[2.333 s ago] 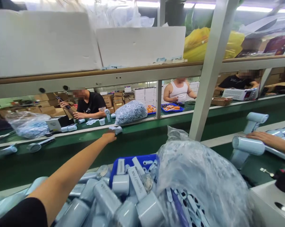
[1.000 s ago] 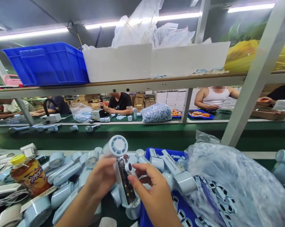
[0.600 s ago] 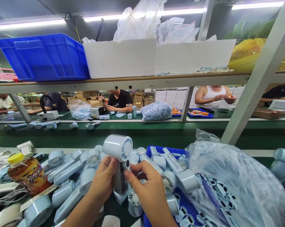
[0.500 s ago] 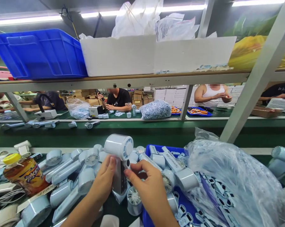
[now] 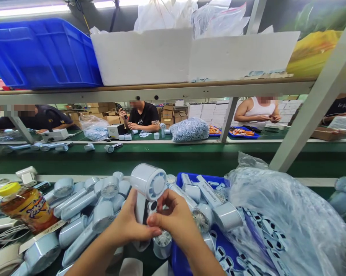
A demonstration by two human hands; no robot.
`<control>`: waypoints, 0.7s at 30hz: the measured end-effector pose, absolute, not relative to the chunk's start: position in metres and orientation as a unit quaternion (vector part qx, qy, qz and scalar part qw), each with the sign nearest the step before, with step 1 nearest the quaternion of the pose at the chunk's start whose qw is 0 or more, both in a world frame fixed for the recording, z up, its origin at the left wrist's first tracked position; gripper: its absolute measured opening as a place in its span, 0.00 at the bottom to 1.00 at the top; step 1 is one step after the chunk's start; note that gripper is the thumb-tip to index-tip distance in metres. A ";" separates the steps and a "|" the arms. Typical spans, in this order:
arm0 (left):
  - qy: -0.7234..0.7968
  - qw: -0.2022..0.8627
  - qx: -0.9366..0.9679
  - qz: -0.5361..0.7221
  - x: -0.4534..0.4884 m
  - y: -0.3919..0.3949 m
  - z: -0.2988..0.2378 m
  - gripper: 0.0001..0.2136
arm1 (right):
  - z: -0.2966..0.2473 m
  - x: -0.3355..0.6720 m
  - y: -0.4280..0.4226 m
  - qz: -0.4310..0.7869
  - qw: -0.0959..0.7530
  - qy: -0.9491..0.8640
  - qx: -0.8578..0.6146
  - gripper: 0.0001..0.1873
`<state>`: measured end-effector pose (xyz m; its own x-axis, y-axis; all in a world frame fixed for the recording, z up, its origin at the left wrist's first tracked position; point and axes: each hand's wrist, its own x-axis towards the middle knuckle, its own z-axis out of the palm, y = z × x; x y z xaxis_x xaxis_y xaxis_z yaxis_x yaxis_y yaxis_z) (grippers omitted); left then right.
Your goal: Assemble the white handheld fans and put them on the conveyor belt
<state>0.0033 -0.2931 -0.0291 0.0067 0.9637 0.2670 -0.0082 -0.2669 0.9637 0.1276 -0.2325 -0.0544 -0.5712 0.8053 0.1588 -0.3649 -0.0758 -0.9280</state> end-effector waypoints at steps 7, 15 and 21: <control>0.401 0.425 0.630 0.511 0.000 -0.296 -0.021 0.29 | -0.059 0.137 -0.225 0.677 0.378 -0.620 -0.115 0.46; 0.522 0.320 0.665 0.427 0.009 -0.306 -0.018 0.27 | -0.065 0.141 -0.222 0.695 0.391 -0.599 -0.074 0.45; 0.515 0.263 0.686 0.441 0.011 -0.309 -0.023 0.20 | -0.046 0.153 -0.231 0.683 0.297 -0.667 -0.023 0.40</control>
